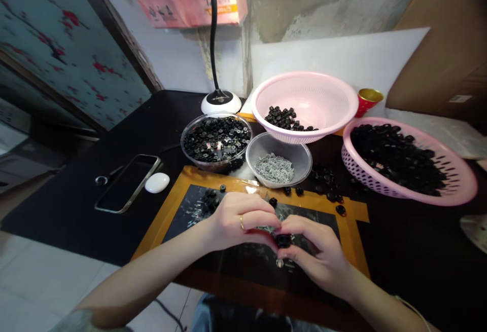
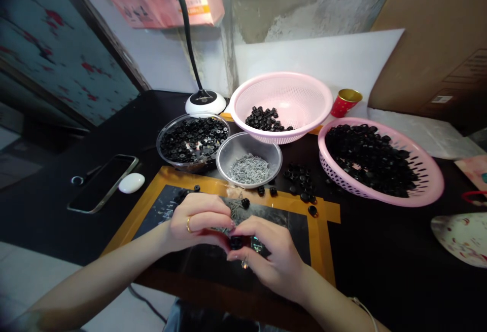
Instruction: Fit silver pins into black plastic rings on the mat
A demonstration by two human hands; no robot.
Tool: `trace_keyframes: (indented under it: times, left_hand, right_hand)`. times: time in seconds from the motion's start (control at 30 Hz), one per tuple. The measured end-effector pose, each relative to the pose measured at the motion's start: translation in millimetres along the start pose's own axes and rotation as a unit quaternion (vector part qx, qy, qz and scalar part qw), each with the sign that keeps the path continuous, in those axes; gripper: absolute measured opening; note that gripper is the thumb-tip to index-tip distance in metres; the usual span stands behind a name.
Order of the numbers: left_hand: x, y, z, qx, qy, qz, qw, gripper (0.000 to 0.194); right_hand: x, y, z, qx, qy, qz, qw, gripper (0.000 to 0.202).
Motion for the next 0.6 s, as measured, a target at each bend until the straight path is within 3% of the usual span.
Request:
trace_keyframes:
  times: [0.17,0.3,0.6]
  left_hand:
    - [1.3,4.8,6.6,-0.028,0.036,-0.004,0.999,0.034]
    - [2.3,6.9,8.0,-0.021,0.035,-0.017,0.999,0.04]
    - [5.2,3.7,6.7,0.011,0.011,-0.018,1.0,0.036]
  right_hand:
    - [2.9,-0.1,-1.3,0.073,0.014,-0.112,0.991,0.021]
    - [5.7,-0.7,-1.0,0.076,0.025,-0.171,0.982,0.017]
    - [7.6,1.4,3.5,0.079,0.021,-0.16,0.984,0.023]
Point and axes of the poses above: each hand's wrist, its own z-axis towards the middle knuckle, its own x-axis out of the back of the hand, y = z × x, the point moved 1 cm from there along z, towards the middle knuckle, and after that the axes turned 12 degrees about x, right-handed, at the moved point
